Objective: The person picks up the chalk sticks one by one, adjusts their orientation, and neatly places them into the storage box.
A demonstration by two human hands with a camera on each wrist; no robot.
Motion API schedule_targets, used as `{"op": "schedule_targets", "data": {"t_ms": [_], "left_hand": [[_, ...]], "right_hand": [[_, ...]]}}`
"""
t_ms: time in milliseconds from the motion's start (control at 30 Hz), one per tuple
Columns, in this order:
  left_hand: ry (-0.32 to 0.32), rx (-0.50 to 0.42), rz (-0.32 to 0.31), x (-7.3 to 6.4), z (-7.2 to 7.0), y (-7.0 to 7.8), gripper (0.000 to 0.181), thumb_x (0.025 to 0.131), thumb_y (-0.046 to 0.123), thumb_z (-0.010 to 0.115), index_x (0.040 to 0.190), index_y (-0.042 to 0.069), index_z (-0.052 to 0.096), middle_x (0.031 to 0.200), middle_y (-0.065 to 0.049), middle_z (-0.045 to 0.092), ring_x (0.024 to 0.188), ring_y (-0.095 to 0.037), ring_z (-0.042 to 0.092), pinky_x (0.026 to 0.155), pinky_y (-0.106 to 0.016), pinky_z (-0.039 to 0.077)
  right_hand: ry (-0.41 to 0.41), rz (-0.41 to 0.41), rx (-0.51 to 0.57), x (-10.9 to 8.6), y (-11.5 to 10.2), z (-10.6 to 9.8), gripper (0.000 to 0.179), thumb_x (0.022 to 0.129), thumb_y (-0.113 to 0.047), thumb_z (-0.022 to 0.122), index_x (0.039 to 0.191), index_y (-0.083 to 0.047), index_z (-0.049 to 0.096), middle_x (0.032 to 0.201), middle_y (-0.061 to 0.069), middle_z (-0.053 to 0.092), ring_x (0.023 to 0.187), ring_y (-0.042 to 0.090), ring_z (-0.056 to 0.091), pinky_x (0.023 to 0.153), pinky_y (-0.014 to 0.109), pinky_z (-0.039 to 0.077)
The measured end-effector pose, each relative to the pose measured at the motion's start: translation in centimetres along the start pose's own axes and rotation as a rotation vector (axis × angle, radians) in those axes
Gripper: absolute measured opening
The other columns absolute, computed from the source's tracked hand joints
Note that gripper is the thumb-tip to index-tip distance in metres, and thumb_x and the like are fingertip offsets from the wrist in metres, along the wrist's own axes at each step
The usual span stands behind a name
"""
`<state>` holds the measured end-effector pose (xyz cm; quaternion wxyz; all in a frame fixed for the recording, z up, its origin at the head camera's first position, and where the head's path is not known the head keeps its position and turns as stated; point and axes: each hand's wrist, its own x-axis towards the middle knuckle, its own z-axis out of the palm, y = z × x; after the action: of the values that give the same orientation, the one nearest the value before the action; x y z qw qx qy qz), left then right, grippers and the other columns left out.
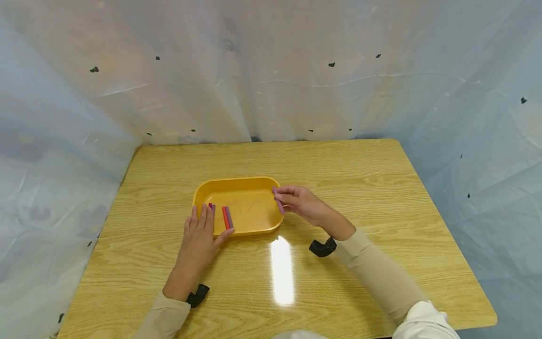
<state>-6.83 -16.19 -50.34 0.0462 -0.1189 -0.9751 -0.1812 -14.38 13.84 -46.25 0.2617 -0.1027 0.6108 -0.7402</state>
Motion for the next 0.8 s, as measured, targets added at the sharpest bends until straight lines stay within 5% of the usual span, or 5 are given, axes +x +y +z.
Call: {"op": "schedule_targets", "data": {"t_ms": [200, 367, 800], "left_hand": [[-0.005, 0.001, -0.009, -0.1, 0.1, 0.0, 0.091, 0.088, 0.061, 0.046, 0.145, -0.005, 0.022, 0.149, -0.025, 0.017, 0.139, -0.039, -0.001, 0.108, -0.057, 0.008], [-0.018, -0.002, -0.022, -0.1, 0.1, 0.1, 0.092, 0.088, 0.061, 0.046, 0.145, -0.005, 0.019, 0.150, -0.025, 0.014, 0.139, -0.038, -0.005, 0.108, -0.057, 0.007], [0.006, -0.026, -0.024, -0.1, 0.2, 0.3, 0.095, 0.089, 0.061, 0.045, 0.146, -0.005, 0.008, 0.152, -0.023, 0.000, 0.139, -0.036, -0.008, 0.109, -0.056, 0.005]], "right_hand": [[-0.047, -0.021, -0.027, 0.7, 0.3, 1.2, 0.029, 0.096, -0.014, 0.052, 0.118, 0.006, 0.054, 0.081, 0.008, 0.059, 0.093, 0.021, 0.055, 0.083, 0.034, 0.049], [-0.040, 0.004, -0.072, 1.2, 0.5, 2.3, 0.034, 0.096, -0.016, 0.053, 0.124, 0.003, 0.052, 0.093, 0.008, 0.060, 0.111, 0.023, 0.051, 0.089, 0.036, 0.048], [-0.006, 0.053, -0.075, 2.6, 0.9, 4.1, 0.035, 0.097, -0.013, 0.050, 0.126, 0.007, 0.051, 0.095, 0.007, 0.060, 0.103, 0.032, 0.055, 0.088, 0.038, 0.048]]}}
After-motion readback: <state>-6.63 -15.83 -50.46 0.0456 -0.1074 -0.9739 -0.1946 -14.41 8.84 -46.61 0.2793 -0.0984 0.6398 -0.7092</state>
